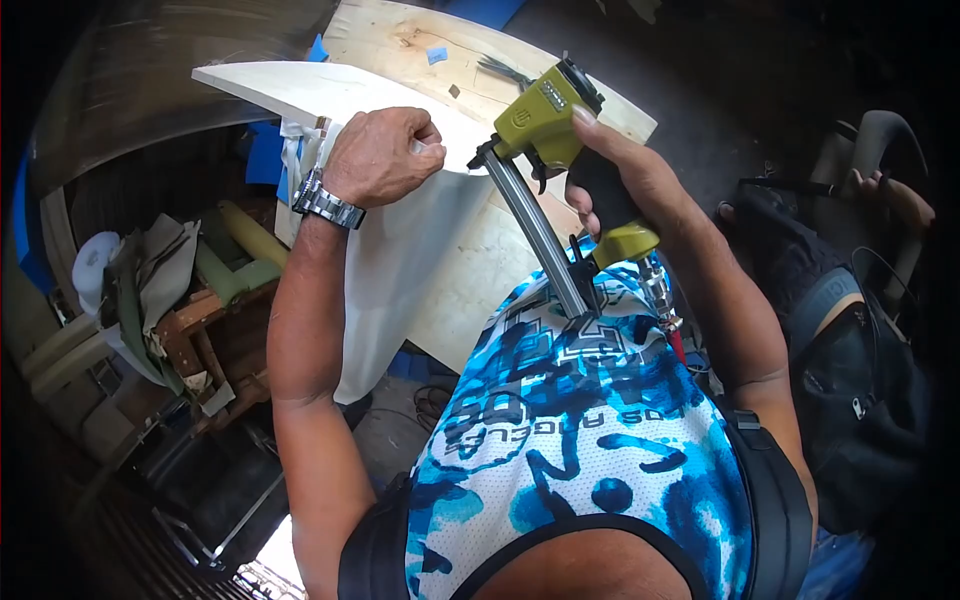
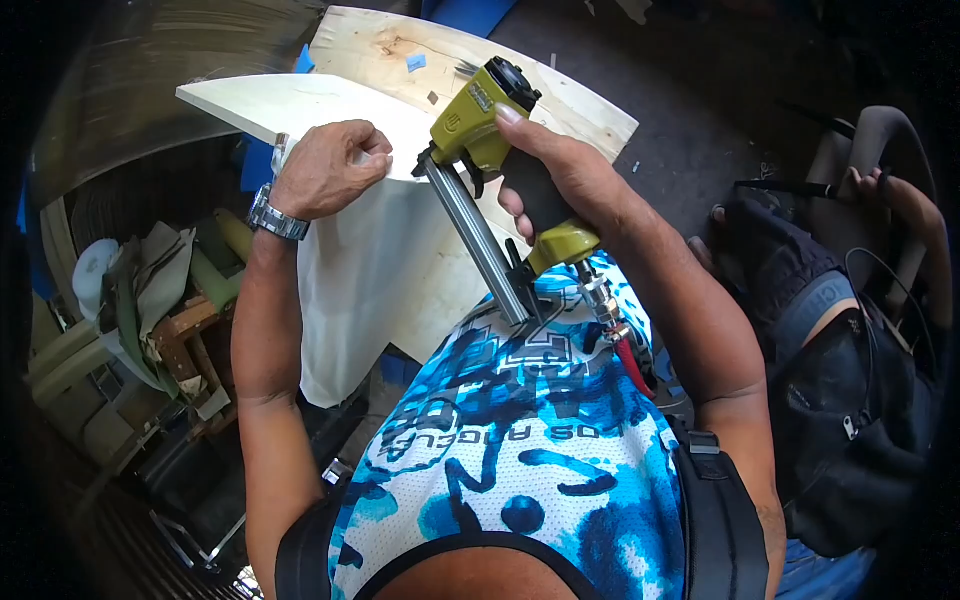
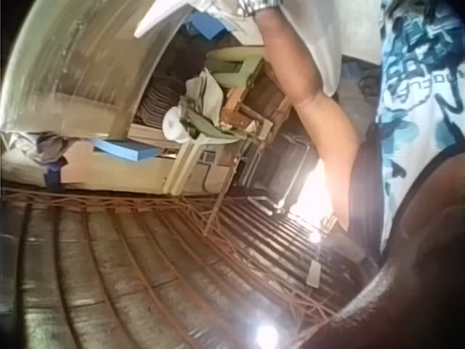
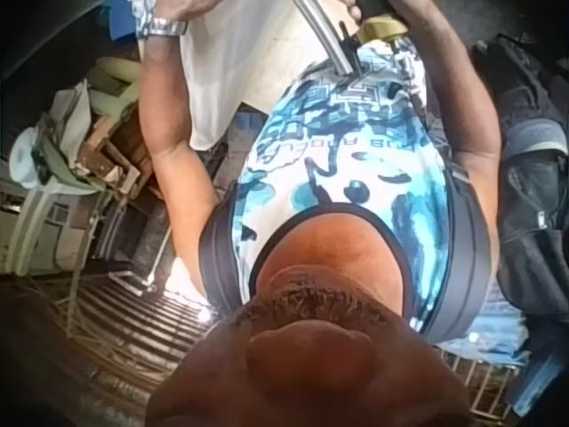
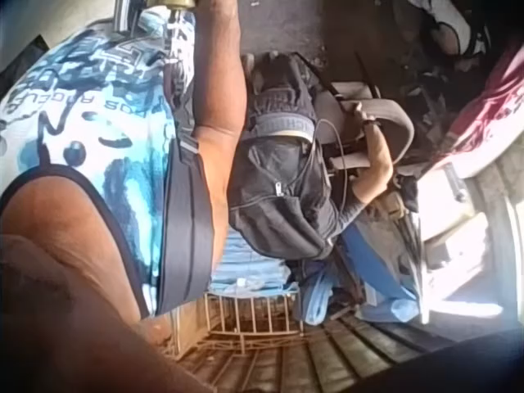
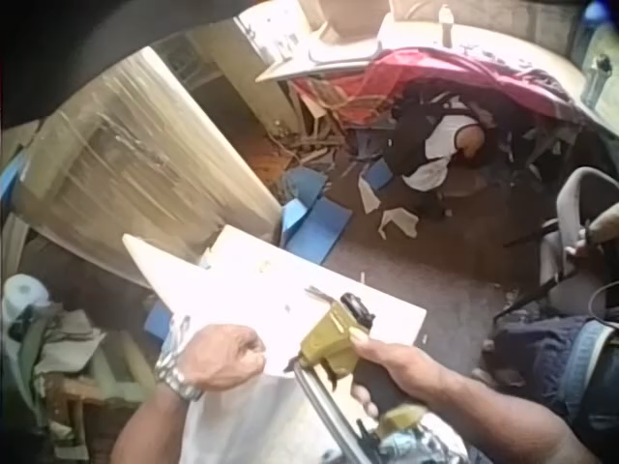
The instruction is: The recorder is stapling white upholstery fabric onto a wooden furniture frame using a pneumatic stapler.
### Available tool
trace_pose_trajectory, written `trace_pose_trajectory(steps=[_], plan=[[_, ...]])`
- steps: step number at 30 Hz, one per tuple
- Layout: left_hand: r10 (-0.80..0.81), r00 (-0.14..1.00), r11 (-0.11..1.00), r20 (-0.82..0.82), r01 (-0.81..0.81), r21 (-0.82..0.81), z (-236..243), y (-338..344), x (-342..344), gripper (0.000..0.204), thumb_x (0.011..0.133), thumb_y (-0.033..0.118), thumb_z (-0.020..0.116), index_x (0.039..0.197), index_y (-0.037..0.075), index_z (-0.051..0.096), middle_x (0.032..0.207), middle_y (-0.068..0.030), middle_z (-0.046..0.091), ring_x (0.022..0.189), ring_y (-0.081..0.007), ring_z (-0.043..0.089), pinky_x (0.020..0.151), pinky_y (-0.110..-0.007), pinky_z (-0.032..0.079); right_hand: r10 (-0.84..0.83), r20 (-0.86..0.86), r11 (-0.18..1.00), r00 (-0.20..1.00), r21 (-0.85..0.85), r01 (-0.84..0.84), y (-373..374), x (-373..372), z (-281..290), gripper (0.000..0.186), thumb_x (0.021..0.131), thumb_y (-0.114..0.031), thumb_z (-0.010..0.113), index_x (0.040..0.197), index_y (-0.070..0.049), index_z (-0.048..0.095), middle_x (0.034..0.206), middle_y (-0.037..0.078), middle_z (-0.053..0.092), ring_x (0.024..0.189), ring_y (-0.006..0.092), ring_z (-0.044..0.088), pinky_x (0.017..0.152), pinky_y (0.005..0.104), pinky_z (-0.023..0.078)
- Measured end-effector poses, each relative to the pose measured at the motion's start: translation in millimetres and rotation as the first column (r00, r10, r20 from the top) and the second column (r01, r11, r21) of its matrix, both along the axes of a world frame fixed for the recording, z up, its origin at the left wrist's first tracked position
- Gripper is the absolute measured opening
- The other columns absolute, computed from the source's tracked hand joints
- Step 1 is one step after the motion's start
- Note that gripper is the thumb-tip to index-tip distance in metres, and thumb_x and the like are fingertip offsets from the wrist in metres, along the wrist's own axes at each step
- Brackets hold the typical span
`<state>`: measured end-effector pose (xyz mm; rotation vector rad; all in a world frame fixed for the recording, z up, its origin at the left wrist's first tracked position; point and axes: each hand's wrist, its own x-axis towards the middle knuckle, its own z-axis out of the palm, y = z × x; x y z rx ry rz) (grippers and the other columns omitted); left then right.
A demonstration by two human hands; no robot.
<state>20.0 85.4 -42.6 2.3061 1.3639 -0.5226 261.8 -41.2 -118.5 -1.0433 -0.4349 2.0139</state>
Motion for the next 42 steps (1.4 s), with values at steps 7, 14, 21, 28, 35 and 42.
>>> trace_pose_trajectory(steps=[7,14,21,28,35,42], plan=[[-0.034,0.996,0.999,0.086,0.032,0.017,-1,-8,-6,0.026,0.082,0.026,0.063,0.09,0.003,0.07,0.085,-0.0145,0.071,0.076,-0.0293,0.068,0.076,-0.041,0.054,0.135,0.044,0.99,0.99,-0.034,-0.134,5,-9,1,0.075,0.096,-0.059,0.054,0.118,0.012,0.053,0.059,0.005,0.059,0.045,0.0086,0.06,0.045,0.021,0.053],[0.007,0.998,1.0,0.06,-0.007,0.002,7,-13,-5,0.027,0.081,0.021,0.065,0.102,0.002,0.065,0.09,-0.0139,0.064,0.077,-0.0265,0.061,0.077,-0.042,0.051,0.144,0.079,0.989,0.986,-0.044,-0.141,3,-10,18,0.074,0.097,-0.061,0.051,0.114,0.011,0.056,0.059,0.004,0.058,0.045,0.009,0.059,0.045,0.0199,0.051],[0.22,0.887,0.975,0.407,-0.191,-0.112,14,-11,-20,0.027,0.098,0.019,0.058,0.12,0.003,0.061,0.124,-0.0142,0.065,0.112,-0.0219,0.061,0.095,-0.035,0.05,0.185,0.104,0.983,0.977,-0.019,-0.184,2,-12,20,0.073,0.098,-0.062,0.048,0.108,0.009,0.059,0.058,0.002,0.058,0.045,0.0091,0.059,0.046,0.02,0.051],[0.081,0.621,0.91,0.78,-0.365,0.196,-1,-13,-54,0.02,0.101,0.011,0.053,0.115,0.002,0.063,0.123,-0.0136,0.066,0.117,-0.0215,0.061,0.099,-0.034,0.049,0.203,0.045,0.979,0.978,-0.015,-0.203,6,-21,20,0.071,0.099,-0.062,0.046,0.103,0.008,0.059,0.059,0.003,0.057,0.046,0.0099,0.059,0.046,0.0207,0.051],[-0.115,0.903,0.666,0.413,-0.238,0.707,-23,-8,-88,0.024,0.098,0.016,0.056,0.117,0.004,0.064,0.13,-0.014,0.063,0.134,-0.0356,0.047,0.112,-0.046,0.036,0.161,0.076,0.983,0.984,0.072,-0.167,12,-5,26,0.066,0.093,-0.06,0.06,0.095,0.006,0.061,0.062,0.005,0.061,0.048,0.0091,0.061,0.047,0.0205,0.052],[0.034,0.908,0.543,0.418,-0.368,0.755,-40,-21,-96,0.055,0.095,0.031,0.062,0.139,0.0,0.047,0.148,-0.0293,0.039,0.136,-0.045,0.04,0.113,-0.051,0.034,0.251,0.345,0.811,0.905,0.436,-0.391,34,33,-9,0.043,0.087,-0.042,0.075,0.101,-0.002,0.069,0.08,0.004,0.066,0.074,0.0116,0.061,0.069,0.0275,0.049]])
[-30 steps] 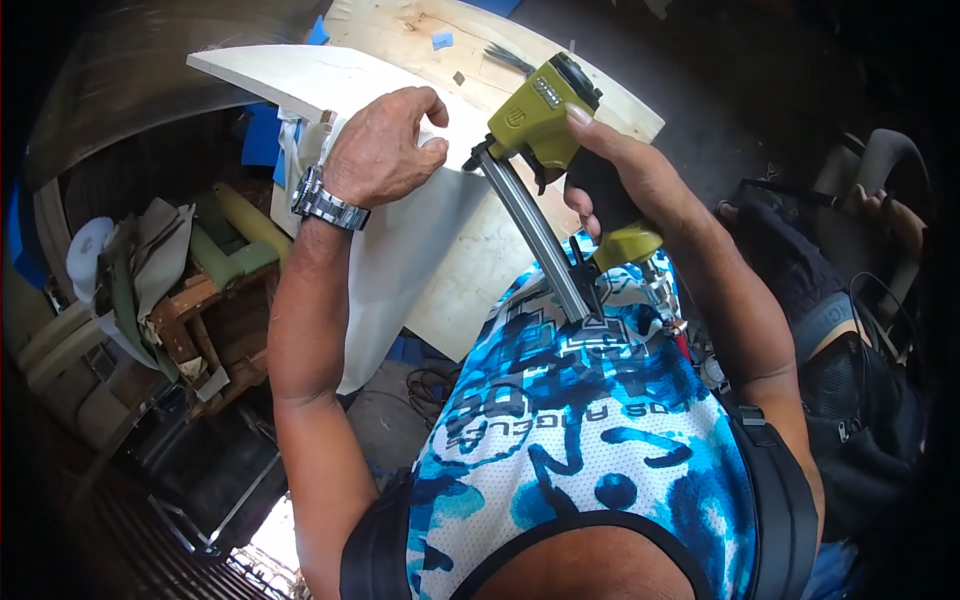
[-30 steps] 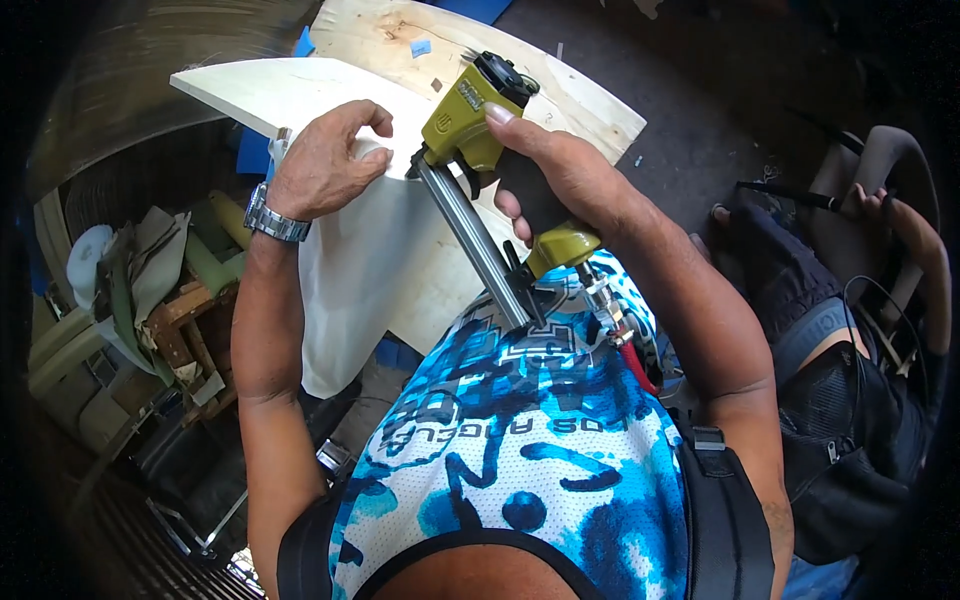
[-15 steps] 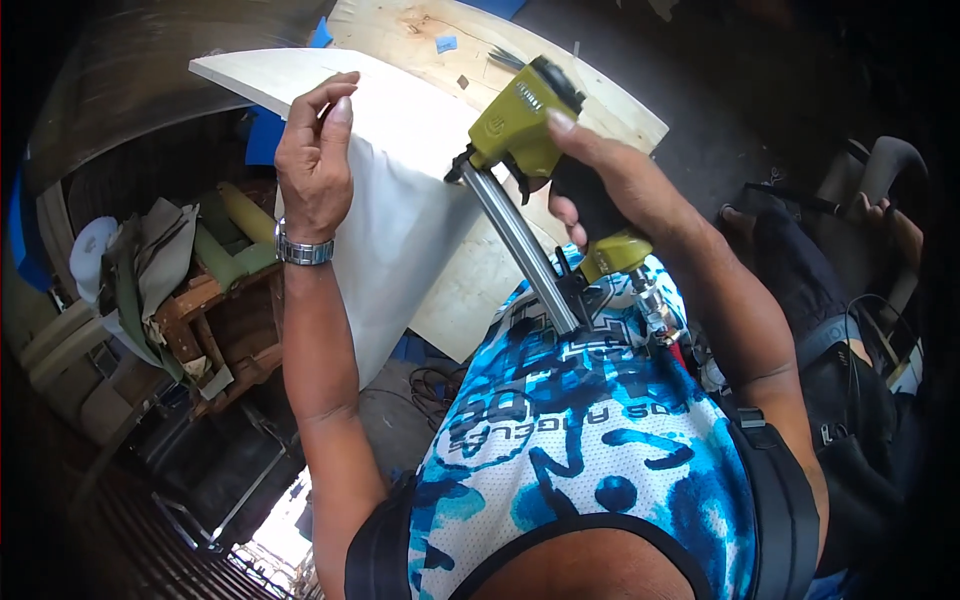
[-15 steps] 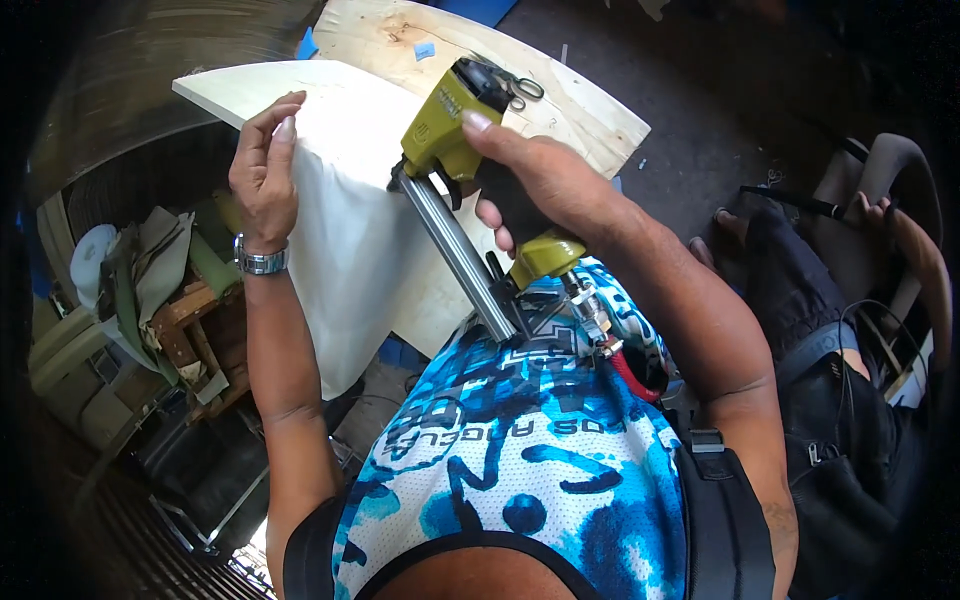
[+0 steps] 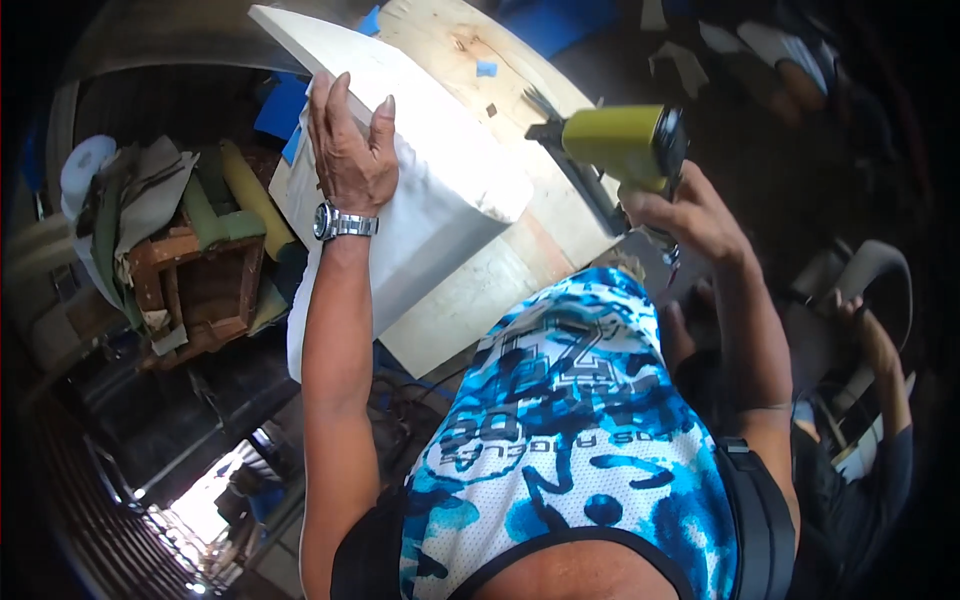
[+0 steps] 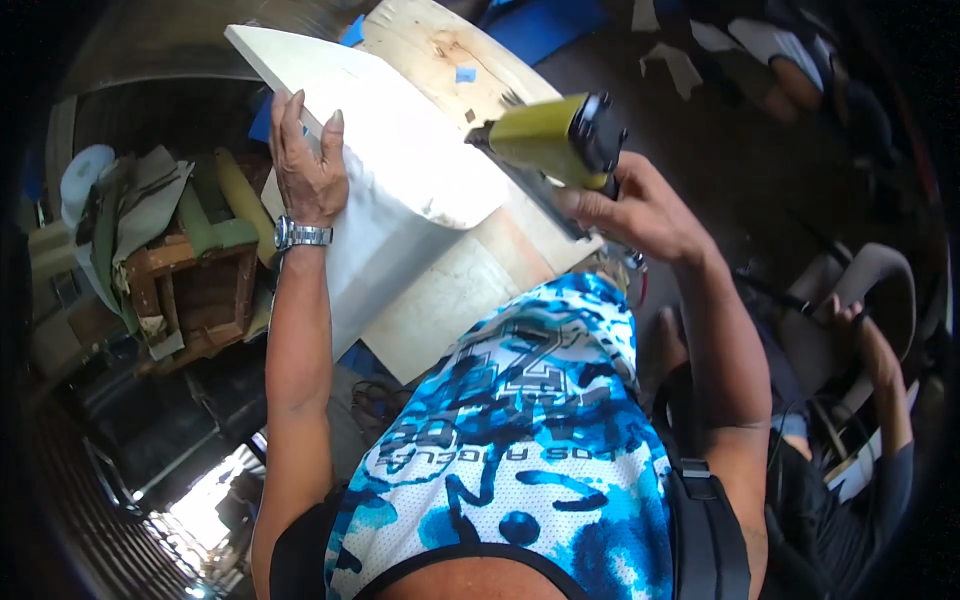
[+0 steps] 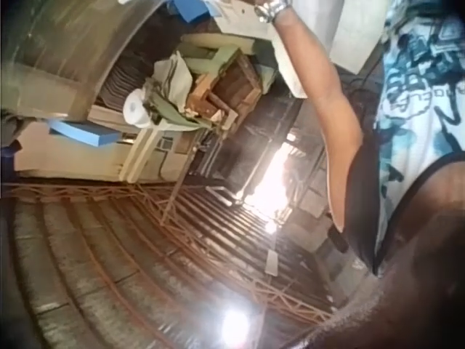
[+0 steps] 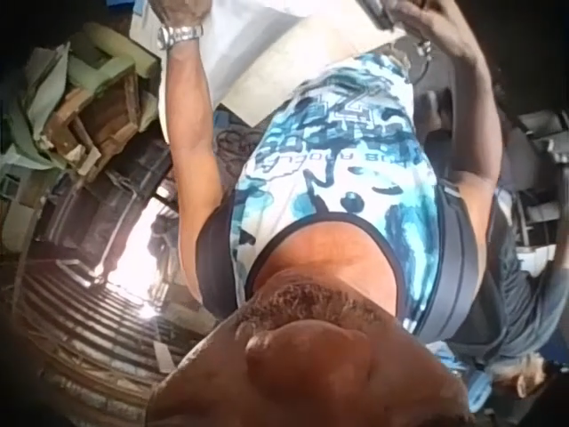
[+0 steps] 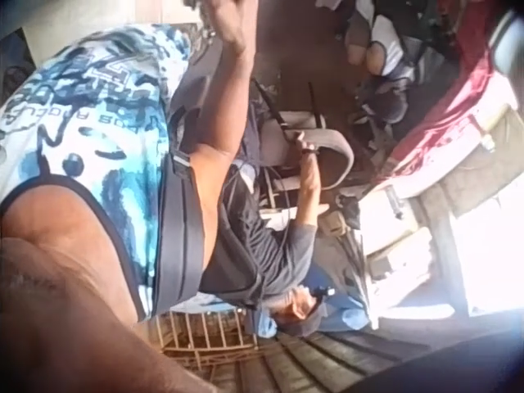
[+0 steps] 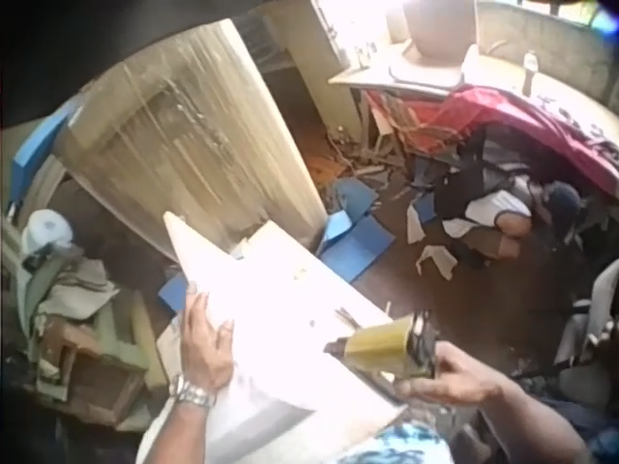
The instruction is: The recorder is stapling white upholstery fabric onto a wooden furniture frame using a pneumatic stapler.
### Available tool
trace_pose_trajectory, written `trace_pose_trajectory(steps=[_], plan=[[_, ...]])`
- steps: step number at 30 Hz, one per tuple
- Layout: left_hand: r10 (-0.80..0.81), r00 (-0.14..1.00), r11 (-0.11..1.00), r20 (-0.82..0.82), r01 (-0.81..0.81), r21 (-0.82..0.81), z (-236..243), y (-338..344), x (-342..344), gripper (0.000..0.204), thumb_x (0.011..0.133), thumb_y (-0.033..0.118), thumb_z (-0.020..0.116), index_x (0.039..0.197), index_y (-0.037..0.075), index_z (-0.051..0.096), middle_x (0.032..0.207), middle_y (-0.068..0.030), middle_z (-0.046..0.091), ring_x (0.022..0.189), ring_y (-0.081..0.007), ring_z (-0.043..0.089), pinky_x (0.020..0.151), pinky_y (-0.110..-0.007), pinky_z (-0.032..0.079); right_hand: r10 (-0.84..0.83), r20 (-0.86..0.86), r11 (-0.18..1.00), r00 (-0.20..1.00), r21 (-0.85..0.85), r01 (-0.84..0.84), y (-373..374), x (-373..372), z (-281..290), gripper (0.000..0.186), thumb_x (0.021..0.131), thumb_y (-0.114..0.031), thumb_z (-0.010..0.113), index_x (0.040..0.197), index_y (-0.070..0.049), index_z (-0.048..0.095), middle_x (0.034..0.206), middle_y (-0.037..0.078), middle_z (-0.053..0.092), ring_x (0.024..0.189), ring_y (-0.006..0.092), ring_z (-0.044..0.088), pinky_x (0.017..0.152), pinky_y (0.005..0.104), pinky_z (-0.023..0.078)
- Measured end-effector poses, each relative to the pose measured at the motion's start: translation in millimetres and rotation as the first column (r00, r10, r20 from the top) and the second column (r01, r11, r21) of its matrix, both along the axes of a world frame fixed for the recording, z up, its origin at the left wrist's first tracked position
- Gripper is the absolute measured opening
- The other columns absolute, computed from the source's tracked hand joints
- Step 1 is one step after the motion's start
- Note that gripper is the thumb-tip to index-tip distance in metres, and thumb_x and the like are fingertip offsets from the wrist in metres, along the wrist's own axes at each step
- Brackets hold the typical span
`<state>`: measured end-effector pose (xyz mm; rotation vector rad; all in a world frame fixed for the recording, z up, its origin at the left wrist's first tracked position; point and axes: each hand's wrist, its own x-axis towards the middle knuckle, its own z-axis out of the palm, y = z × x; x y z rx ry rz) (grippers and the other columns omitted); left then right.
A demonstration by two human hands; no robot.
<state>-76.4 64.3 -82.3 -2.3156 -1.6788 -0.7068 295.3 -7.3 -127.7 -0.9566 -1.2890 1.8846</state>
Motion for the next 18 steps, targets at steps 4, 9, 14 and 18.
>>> trace_pose_trajectory(steps=[4,9,14,18], plan=[[-0.005,0.997,0.995,0.074,0.012,-0.095,4,-7,-6,0.061,0.096,0.036,0.061,0.141,-0.001,0.043,0.15,-0.0323,0.035,0.139,-0.0473,0.038,0.109,-0.052,0.039,0.023,0.3,0.961,0.954,0.255,-0.103,33,-14,-5,0.064,0.074,-0.057,0.081,0.109,-0.004,0.073,0.095,0.011,0.073,0.087,0.019,0.068,0.083,0.0365,0.056],[0.016,0.998,0.99,0.053,-0.008,-0.14,11,-11,-15,0.06,0.097,0.04,0.06,0.142,0.002,0.045,0.152,-0.0323,0.034,0.137,-0.0475,0.042,0.105,-0.051,0.044,0.188,0.214,0.938,0.959,0.249,-0.24,84,-48,-16,0.076,0.069,-0.057,0.083,0.119,-0.002,0.067,0.098,0.017,0.071,0.084,0.0255,0.069,0.075,0.0371,0.058],[-0.008,1.0,0.996,0.021,0.01,-0.083,12,-17,-22,0.056,0.097,0.037,0.061,0.141,0.005,0.048,0.151,-0.031,0.036,0.137,-0.0464,0.042,0.106,-0.05,0.044,0.249,0.13,0.926,0.96,0.259,-0.275,92,-81,-18,0.079,0.065,-0.064,0.084,0.118,-0.007,0.071,0.107,0.015,0.073,0.099,0.0296,0.071,0.093,0.0383,0.055],[-0.011,1.0,0.996,0.015,0.012,-0.085,13,-20,-25,0.058,0.096,0.038,0.063,0.141,0.004,0.048,0.152,-0.0298,0.037,0.138,-0.0455,0.041,0.106,-0.048,0.044,0.384,0.127,0.881,0.915,0.246,-0.404,91,-95,-24,0.076,0.066,-0.059,0.086,0.12,-0.008,0.07,0.111,0.016,0.072,0.104,0.0267,0.07,0.098,0.0398,0.051]])
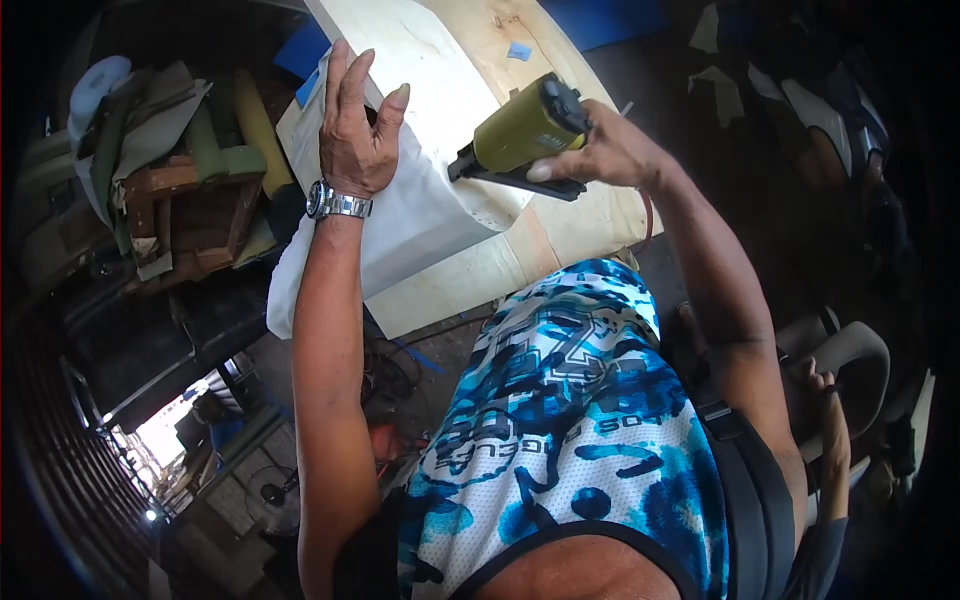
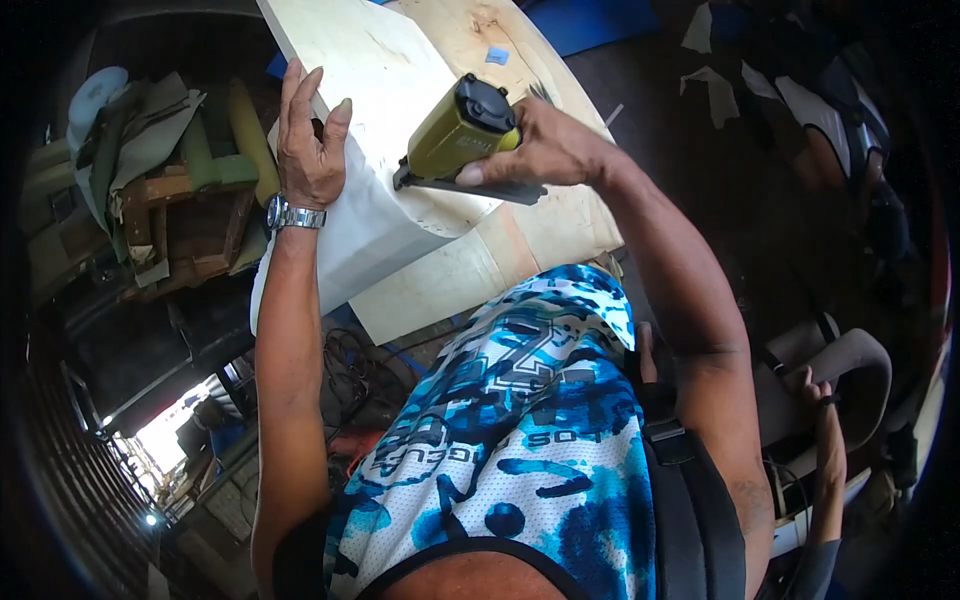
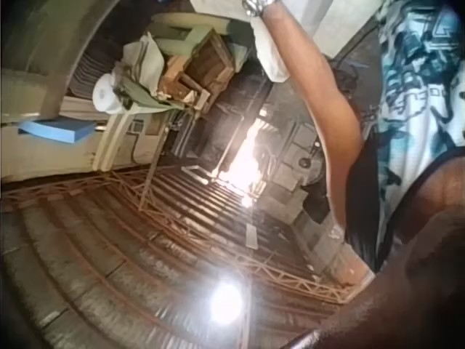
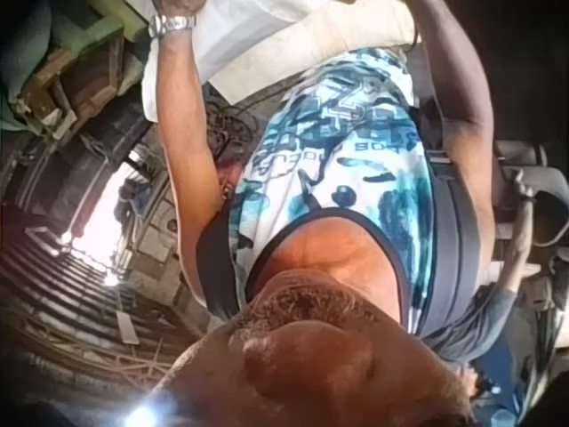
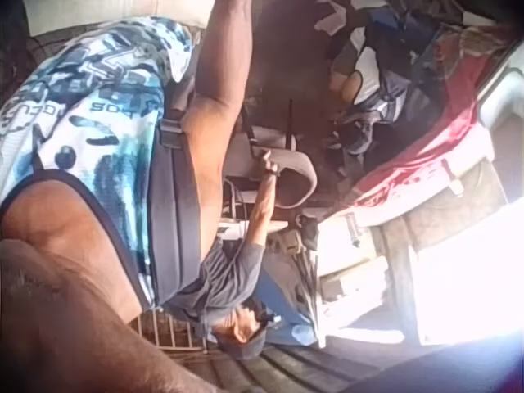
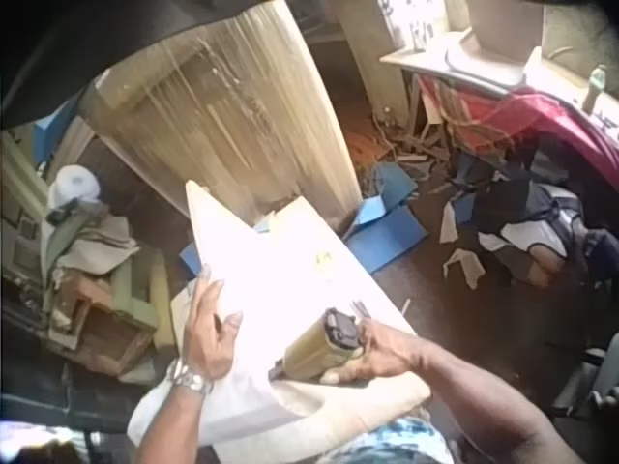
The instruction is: The recorder is stapling white upholstery fabric onto a wooden furniture frame using a pneumatic stapler.
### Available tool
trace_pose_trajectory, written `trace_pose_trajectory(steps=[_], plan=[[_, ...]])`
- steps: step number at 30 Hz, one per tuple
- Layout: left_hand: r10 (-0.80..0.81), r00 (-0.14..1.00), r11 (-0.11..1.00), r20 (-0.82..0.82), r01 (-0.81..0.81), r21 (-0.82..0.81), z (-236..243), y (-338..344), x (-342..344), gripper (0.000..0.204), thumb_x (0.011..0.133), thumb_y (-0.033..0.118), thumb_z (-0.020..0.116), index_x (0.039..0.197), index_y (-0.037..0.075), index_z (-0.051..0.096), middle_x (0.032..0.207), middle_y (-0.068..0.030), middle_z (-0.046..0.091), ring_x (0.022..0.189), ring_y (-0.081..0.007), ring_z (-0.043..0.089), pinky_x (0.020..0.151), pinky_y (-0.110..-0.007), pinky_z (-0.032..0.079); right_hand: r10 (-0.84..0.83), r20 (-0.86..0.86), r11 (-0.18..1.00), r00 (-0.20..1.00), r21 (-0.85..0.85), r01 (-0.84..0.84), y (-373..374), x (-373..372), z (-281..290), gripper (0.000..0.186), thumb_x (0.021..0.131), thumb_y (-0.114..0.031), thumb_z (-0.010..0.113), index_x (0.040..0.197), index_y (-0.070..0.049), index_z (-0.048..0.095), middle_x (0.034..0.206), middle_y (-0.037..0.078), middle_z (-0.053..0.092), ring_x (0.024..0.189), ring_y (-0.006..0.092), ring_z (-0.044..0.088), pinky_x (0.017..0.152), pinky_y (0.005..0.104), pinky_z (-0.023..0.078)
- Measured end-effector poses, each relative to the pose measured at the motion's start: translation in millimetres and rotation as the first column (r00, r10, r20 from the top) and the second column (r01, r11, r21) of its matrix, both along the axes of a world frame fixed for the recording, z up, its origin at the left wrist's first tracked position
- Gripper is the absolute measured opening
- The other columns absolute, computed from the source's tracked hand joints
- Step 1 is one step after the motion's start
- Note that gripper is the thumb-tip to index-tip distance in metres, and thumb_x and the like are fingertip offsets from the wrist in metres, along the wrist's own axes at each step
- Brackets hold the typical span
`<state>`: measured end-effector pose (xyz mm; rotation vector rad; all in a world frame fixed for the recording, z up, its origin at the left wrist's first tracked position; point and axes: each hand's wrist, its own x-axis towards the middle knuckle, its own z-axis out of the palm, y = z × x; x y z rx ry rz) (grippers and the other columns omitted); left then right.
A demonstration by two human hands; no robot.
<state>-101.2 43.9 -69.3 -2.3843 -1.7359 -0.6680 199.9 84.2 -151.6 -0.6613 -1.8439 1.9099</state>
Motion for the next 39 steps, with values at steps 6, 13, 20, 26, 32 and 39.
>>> trace_pose_trajectory(steps=[6,13,20,26,32,39], plan=[[0.02,1.0,1.0,0.014,-0.019,-0.012,-2,-12,-8,0.059,0.095,0.038,0.064,0.141,0.004,0.048,0.152,-0.0295,0.035,0.138,-0.0449,0.042,0.106,-0.047,0.045,-0.046,-0.018,0.998,0.999,-0.038,0.045,-13,5,-3,0.079,0.064,-0.058,0.087,0.12,-0.004,0.068,0.111,0.018,0.071,0.104,0.0288,0.069,0.095,0.0427,0.053],[0.007,1.0,1.0,-0.023,-0.007,-0.011,-2,-15,-6,0.057,0.097,0.036,0.062,0.142,0.005,0.047,0.153,-0.0288,0.036,0.14,-0.045,0.039,0.108,-0.049,0.043,-0.003,0.042,0.998,0.999,-0.064,0.005,-36,11,-17,0.072,0.064,-0.055,0.089,0.114,-0.006,0.072,0.107,0.015,0.074,0.101,0.0265,0.071,0.096,0.0382,0.053],[-0.006,1.0,1.0,0.018,0.006,-0.008,-5,-14,-6,0.057,0.097,0.035,0.062,0.142,0.005,0.046,0.153,-0.0291,0.035,0.14,-0.045,0.039,0.111,-0.049,0.039,-0.03,0.026,0.993,0.999,-0.11,0.032,-51,10,-21,0.07,0.066,-0.053,0.088,0.113,-0.004,0.072,0.104,0.015,0.074,0.098,0.0248,0.07,0.093,0.0386,0.053],[-0.017,0.999,1.0,0.043,0.016,0.012,-10,-12,-14,0.056,0.097,0.036,0.062,0.141,0.006,0.048,0.153,-0.0286,0.036,0.138,-0.044,0.042,0.105,-0.047,0.047,-0.047,0.051,0.974,0.998,-0.22,0.057,-59,39,-39,0.068,0.072,-0.045,0.086,0.121,-0.001,0.067,0.095,0.011,0.072,0.077,0.0193,0.067,0.07,0.0305,0.053],[0.027,0.998,0.977,-0.059,-0.014,0.215,-6,-25,-14,0.051,0.097,0.036,0.061,0.137,0.006,0.053,0.144,-0.0212,0.051,0.122,-0.0395,0.059,0.095,-0.046,0.053,-0.03,0.465,0.99,0.885,-0.111,0.091,-80,60,-87,0.054,0.079,-0.043,0.081,0.108,0.002,0.071,0.086,0.015,0.071,0.081,0.0241,0.069,0.075,0.0367,0.053],[-0.01,0.995,0.999,0.102,0.007,0.036,-8,-172,22,0.028,0.088,0.018,0.067,0.114,0.007,0.065,0.112,-0.0129,0.067,0.098,-0.0336,0.067,0.084,-0.045,0.055,0.058,0.854,0.914,0.518,0.163,-0.371,-145,46,-182,0.064,0.084,-0.011,0.064,0.14,0.003,0.035,0.118,0.029,0.061,0.108,0.0449,0.063,0.089,0.0507,0.053]])
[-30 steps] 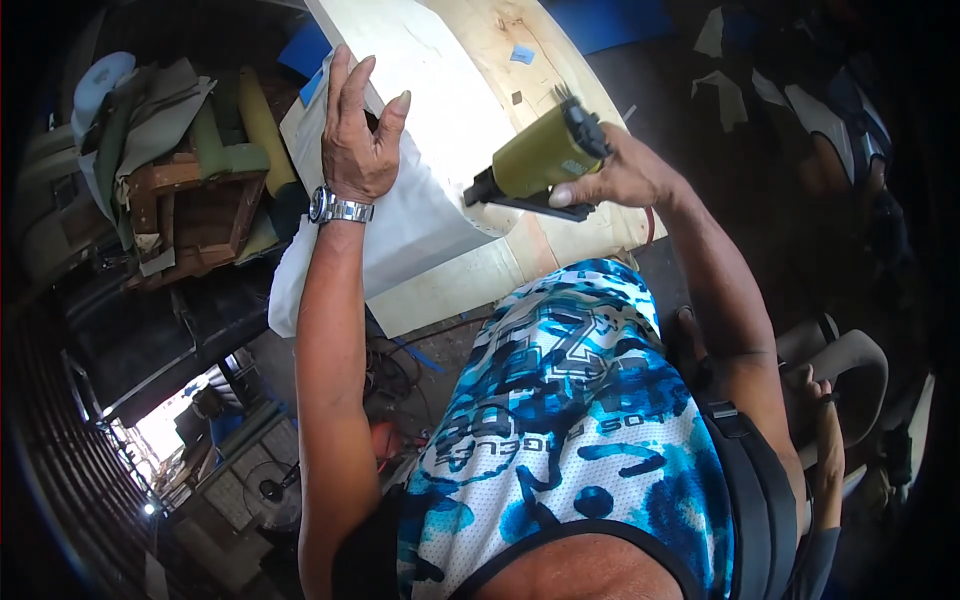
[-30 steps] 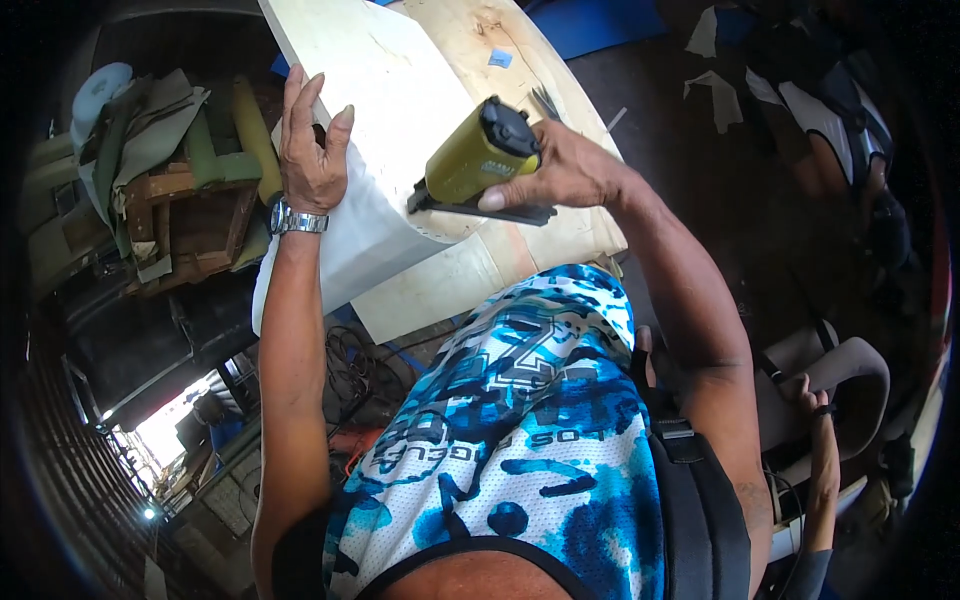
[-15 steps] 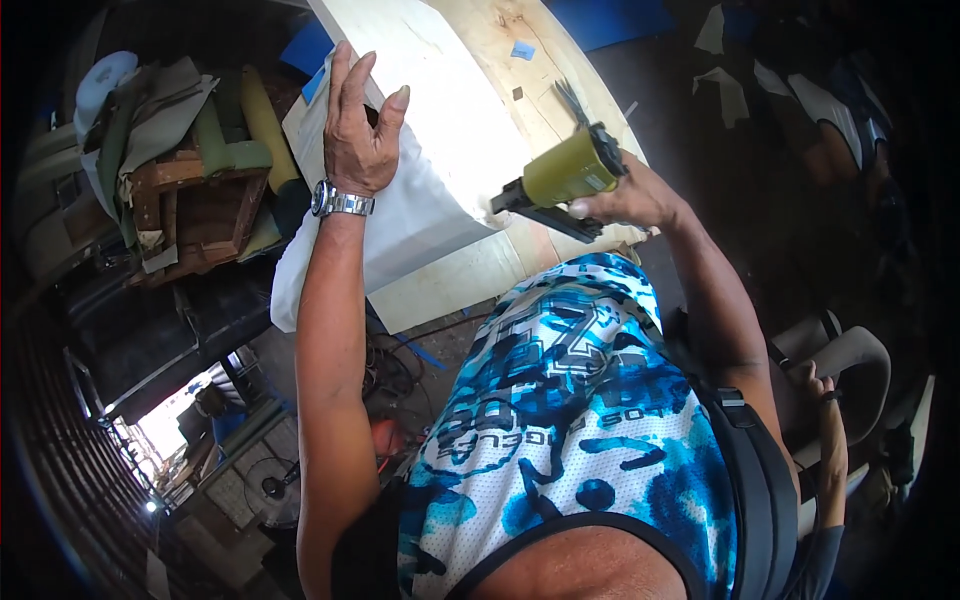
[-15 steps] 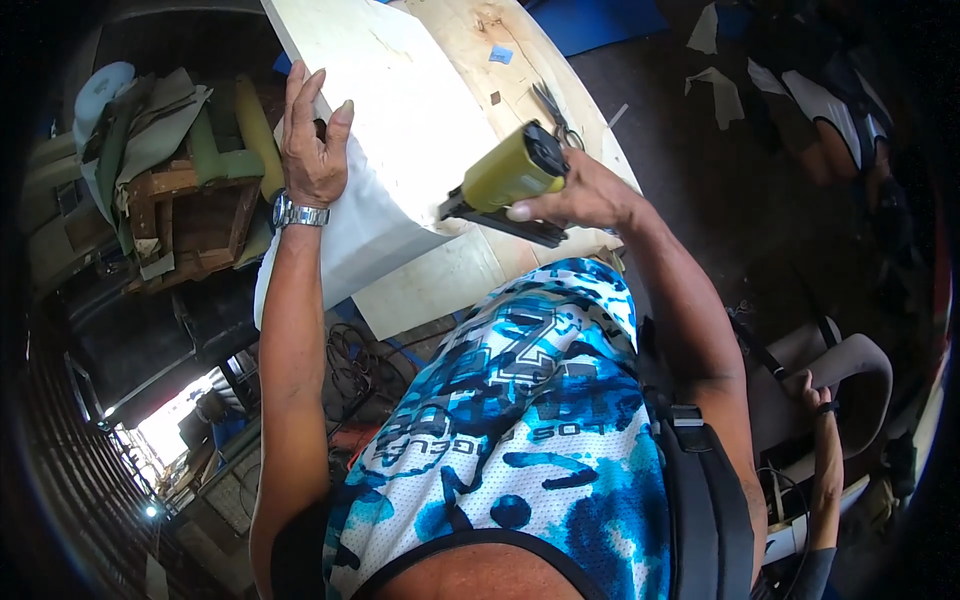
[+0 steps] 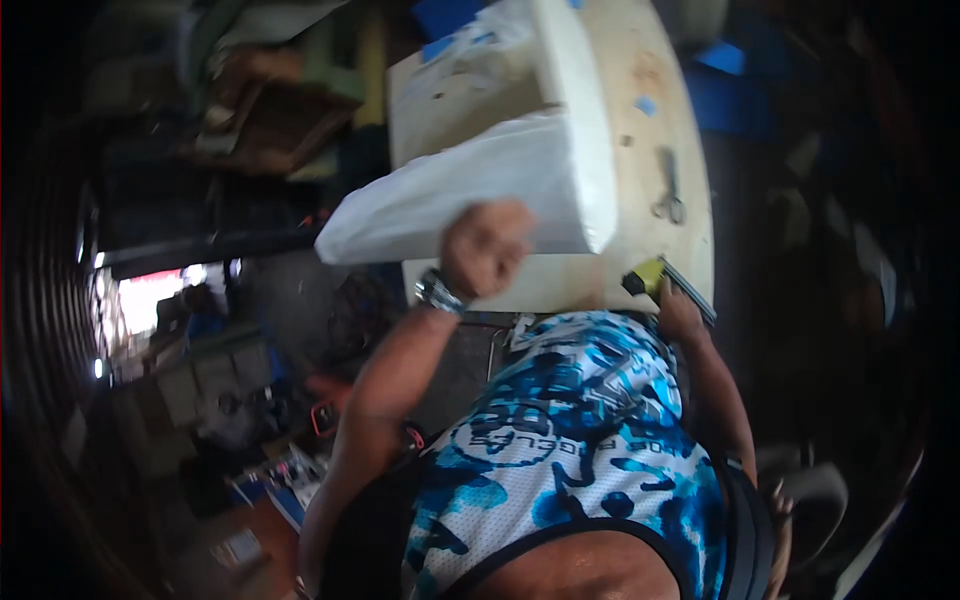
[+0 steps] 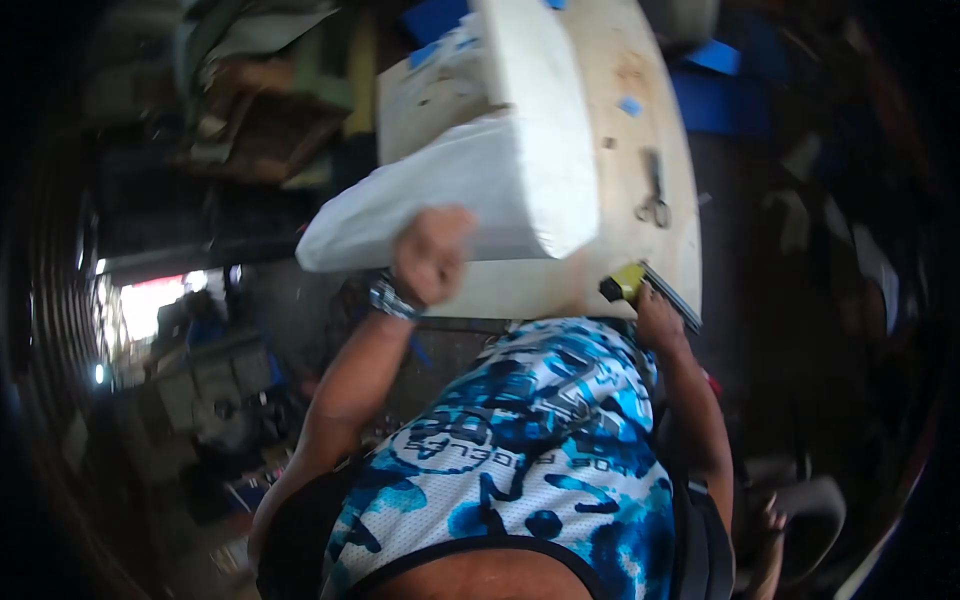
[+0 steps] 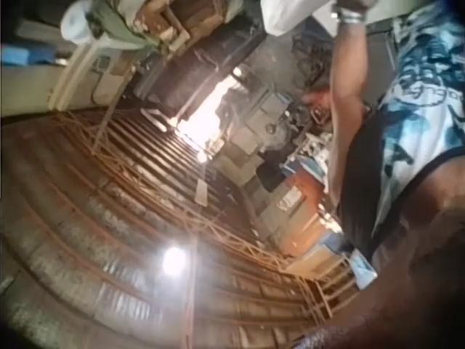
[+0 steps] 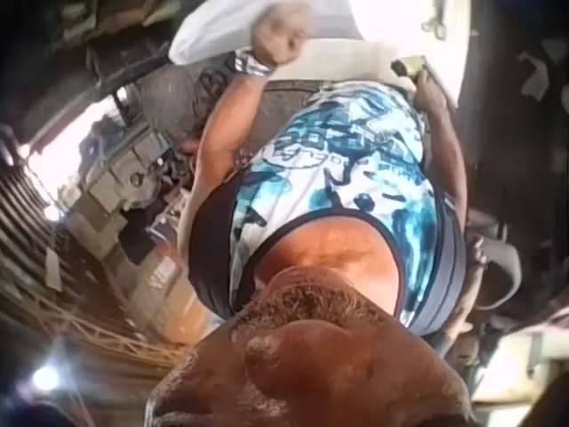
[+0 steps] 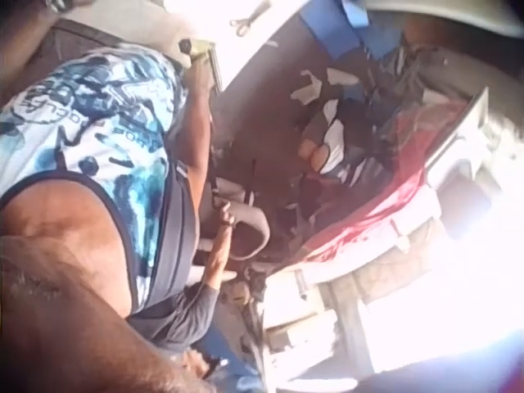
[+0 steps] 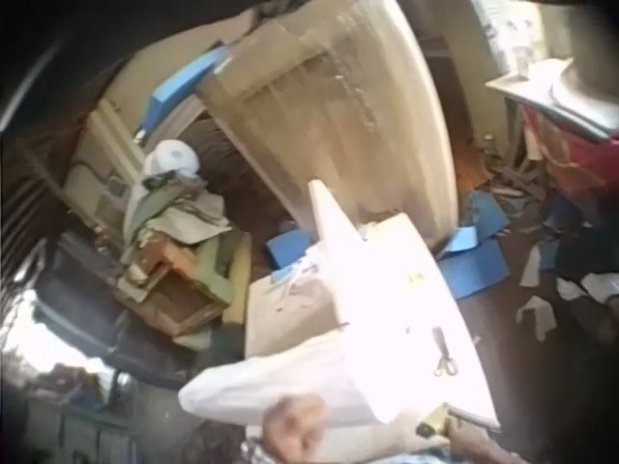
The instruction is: The recorder is stapling white upholstery fabric onto a wooden furniture frame using a pneumatic stapler.
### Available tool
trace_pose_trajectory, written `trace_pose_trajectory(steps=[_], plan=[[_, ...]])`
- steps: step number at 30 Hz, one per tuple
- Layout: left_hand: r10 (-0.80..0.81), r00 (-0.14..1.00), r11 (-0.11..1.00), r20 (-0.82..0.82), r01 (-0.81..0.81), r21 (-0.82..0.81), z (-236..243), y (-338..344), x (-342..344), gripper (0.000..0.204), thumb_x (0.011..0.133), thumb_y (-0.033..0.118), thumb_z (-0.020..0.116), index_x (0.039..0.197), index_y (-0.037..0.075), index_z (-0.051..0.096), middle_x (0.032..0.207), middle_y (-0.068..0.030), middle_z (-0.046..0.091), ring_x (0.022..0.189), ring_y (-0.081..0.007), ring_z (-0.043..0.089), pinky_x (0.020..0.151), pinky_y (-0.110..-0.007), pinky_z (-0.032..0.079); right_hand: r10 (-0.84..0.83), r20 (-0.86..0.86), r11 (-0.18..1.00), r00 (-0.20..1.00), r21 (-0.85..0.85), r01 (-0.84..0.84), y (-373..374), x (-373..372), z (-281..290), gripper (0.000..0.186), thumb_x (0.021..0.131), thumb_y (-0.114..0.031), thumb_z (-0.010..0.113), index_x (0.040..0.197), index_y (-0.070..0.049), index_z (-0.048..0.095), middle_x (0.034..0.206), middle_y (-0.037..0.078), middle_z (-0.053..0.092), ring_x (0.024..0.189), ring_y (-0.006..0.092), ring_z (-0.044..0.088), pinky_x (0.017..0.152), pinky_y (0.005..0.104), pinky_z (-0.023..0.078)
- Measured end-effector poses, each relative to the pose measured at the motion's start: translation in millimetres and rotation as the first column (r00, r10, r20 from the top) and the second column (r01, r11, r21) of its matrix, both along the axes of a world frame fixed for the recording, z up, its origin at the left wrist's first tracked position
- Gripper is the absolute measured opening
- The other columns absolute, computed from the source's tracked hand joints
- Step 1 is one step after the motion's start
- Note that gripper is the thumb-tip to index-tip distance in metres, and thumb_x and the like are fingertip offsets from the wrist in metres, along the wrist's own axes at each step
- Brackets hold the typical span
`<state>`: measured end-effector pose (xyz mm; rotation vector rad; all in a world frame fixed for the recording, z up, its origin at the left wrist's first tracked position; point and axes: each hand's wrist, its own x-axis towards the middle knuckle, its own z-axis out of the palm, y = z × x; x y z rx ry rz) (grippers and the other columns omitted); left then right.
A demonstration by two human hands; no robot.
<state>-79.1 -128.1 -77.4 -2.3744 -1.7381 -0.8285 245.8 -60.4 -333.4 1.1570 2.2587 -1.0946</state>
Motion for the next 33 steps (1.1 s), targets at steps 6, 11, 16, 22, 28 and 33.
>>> trace_pose_trajectory(steps=[6,11,16,22,28,33], plan=[[0.626,0.776,0.776,0.074,-0.611,-0.159,-22,-132,-32,0.008,0.088,0.008,0.067,0.095,0.004,0.067,0.09,-0.0135,0.068,0.08,-0.0318,0.067,0.073,-0.04,0.055,-0.021,-0.025,0.991,0.999,0.132,0.024,-22,-4,-82,0.078,0.088,-0.013,0.066,0.152,-0.002,0.021,0.124,0.024,0.06,0.108,0.0408,0.063,0.088,0.048,0.054],[0.971,0.124,0.174,0.206,-0.953,-0.249,22,-188,-125,0.029,0.1,0.03,0.06,0.11,0.004,0.069,0.099,-0.0067,0.073,0.086,-0.0131,0.067,0.065,-0.03,0.055,-0.064,-0.039,0.99,0.997,0.126,0.069,-9,9,-117,0.084,0.085,-0.006,0.065,0.155,-0.006,0.019,0.141,0.023,0.049,0.122,0.0414,0.055,0.099,0.048,0.049],[0.906,-0.052,0.233,0.421,-0.768,-0.597,6,-184,-186,0.057,0.101,0.05,0.051,0.13,0.001,0.061,0.129,-0.0108,0.065,0.119,-0.0226,0.061,0.09,-0.037,0.052,-0.153,0.1,0.968,0.983,0.214,0.129,25,37,-77,0.075,0.085,-0.013,0.063,0.153,-0.012,0.032,0.141,0.018,0.051,0.124,0.0414,0.053,0.1,0.0512,0.047],[0.777,-0.05,0.613,0.628,-0.171,-0.772,-41,-121,-199,0.08,0.096,0.071,0.041,0.136,0.002,0.057,0.133,-0.0108,0.062,0.128,-0.0207,0.054,0.103,-0.036,0.043,-0.651,-0.195,0.64,0.734,0.378,0.669,89,142,-29,0.049,0.091,-0.025,0.068,0.123,0.01,0.059,0.12,0.029,0.062,0.114,0.0398,0.06,0.101,0.0413,0.046],[0.472,0.557,0.73,0.684,0.188,-0.657,-40,-14,-173,0.042,0.098,0.039,0.063,0.12,0.003,0.07,0.108,-0.0059,0.073,0.096,-0.0101,0.062,0.086,-0.028,0.049,-0.166,-0.774,0.172,0.611,0.587,0.791,145,100,182,0.027,0.099,-0.013,0.061,0.12,0.002,0.064,0.119,0.016,0.068,0.107,0.0243,0.066,0.094,0.0334,0.052],[0.295,0.694,0.88,0.656,0.071,-0.471,-2,27,-136,0.027,0.092,0.027,0.075,0.094,0.001,0.075,0.071,0.0019,0.065,0.067,-0.0049,0.05,0.06,-0.027,0.044,0.16,-0.65,0.481,0.743,0.708,0.517,128,-48,298,0.036,0.089,0.0,0.069,0.125,-0.003,0.062,0.124,0.011,0.065,0.112,0.0236,0.064,0.096,0.0327,0.05]])
